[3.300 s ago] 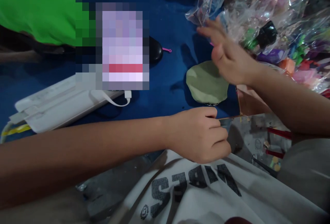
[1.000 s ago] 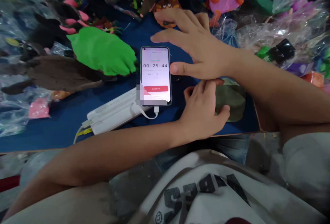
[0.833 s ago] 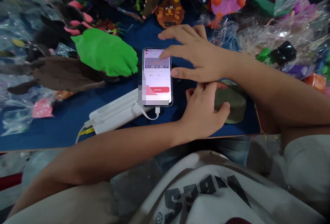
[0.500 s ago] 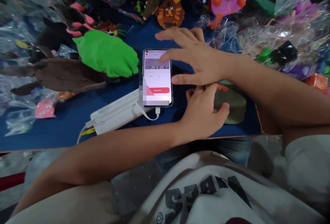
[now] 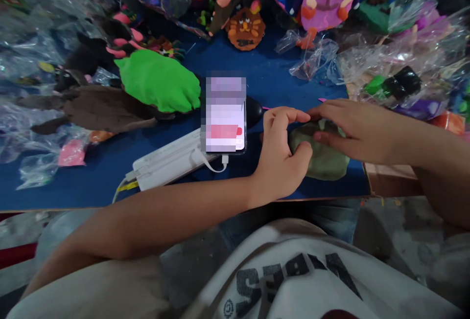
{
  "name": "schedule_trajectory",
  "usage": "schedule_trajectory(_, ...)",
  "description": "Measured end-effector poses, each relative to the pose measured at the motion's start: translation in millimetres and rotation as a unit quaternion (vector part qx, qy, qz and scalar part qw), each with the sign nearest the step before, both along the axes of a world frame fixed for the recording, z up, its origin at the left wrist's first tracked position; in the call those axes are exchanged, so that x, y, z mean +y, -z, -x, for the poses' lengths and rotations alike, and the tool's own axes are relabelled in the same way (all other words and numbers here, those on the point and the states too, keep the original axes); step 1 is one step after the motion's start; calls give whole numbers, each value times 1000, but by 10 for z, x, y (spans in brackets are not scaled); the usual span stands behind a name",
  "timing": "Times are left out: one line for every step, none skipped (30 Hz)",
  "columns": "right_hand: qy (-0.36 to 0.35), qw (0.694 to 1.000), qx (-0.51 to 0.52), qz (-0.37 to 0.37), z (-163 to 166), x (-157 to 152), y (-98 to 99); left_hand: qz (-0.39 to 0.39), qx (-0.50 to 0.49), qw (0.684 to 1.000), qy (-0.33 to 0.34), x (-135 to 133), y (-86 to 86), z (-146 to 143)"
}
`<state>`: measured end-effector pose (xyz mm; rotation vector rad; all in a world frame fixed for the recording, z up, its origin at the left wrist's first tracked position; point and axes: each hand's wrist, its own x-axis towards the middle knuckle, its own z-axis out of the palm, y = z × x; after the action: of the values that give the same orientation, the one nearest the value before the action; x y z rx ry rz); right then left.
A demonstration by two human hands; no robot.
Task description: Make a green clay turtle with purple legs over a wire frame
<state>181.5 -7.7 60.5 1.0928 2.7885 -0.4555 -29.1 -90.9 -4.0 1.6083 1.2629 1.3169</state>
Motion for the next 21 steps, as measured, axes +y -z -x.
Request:
schedule_trajectory(-5, 1000, 12, 1, -34, -20, 45, -1, 0, 1000, 2, -1, -5, 0)
schedule_trajectory(-4, 1000, 21, -1, -50, -26, 83, 0, 0, 1000, 6, -1, -8, -1)
schedule_trajectory(1, 1000, 27, 0, -51, -18, 115, 1, -1, 1000, 8, 0, -10, -2)
schedule_trajectory(10, 999, 31, 1, -43, 2, 143, 1, -2, 1000, 9, 1, -10, -3)
schedule_trajectory(21, 999, 37, 6, -30, 33, 166, -1, -5, 1000, 9, 3, -8, -4)
schedule_trajectory(26, 998, 45, 18, -16, 69, 185, -5, -6, 1000, 9, 4, -6, -4)
schedule_trajectory(29, 998, 54, 34, -5, 108, 202, -8, -8, 1000, 8, 6, -3, -4)
schedule_trajectory(30, 996, 61, 51, 2, 143, 216, -10, -8, 1000, 7, 7, 0, -4)
schedule_trajectory(32, 995, 68, 65, 4, 171, 228, -12, -7, 1000, 5, 7, 2, -4)
schedule_trajectory(34, 994, 72, 73, 4, 190, 237, -11, -7, 1000, 3, 8, 4, -4)
schedule_trajectory(33, 994, 74, 73, 3, 199, 243, -10, -7, 1000, 1, 8, 5, -3)
schedule_trajectory(31, 995, 73, 64, 6, 197, 246, -10, -7, 1000, -1, 8, 5, -2)
schedule_trajectory(28, 996, 70, 49, 14, 186, 245, -12, -7, 1000, -2, 8, 3, -1)
schedule_trajectory(26, 997, 66, 31, 30, 170, 238, -14, -6, 1000, -2, 7, -1, 0)
schedule_trajectory(23, 998, 59, 14, 53, 151, 225, -15, -5, 1000, -2, 7, -8, 1)
schedule_trajectory(23, 999, 49, 2, 82, 131, 207, -13, -3, 1000, -2, 5, -16, 2)
schedule_trajectory(24, 999, 34, -6, 115, 113, 185, -7, 0, 1000, -3, 3, -26, 2)
schedule_trajectory(28, 999, 19, -8, 149, 98, 162, 1, 3, 1000, -5, 1, -36, 3)
schedule_trajectory(33, 999, 5, -6, 180, 87, 140, 10, 7, 1000, -6, -1, -45, 2)
schedule_trajectory(41, 999, -4, -2, 207, 81, 120, 18, 12, 1000, -8, -2, -53, 2)
schedule_trajectory(50, 999, -3, 3, 227, 79, 105, 22, 17, 1000, -10, -2, -57, 1)
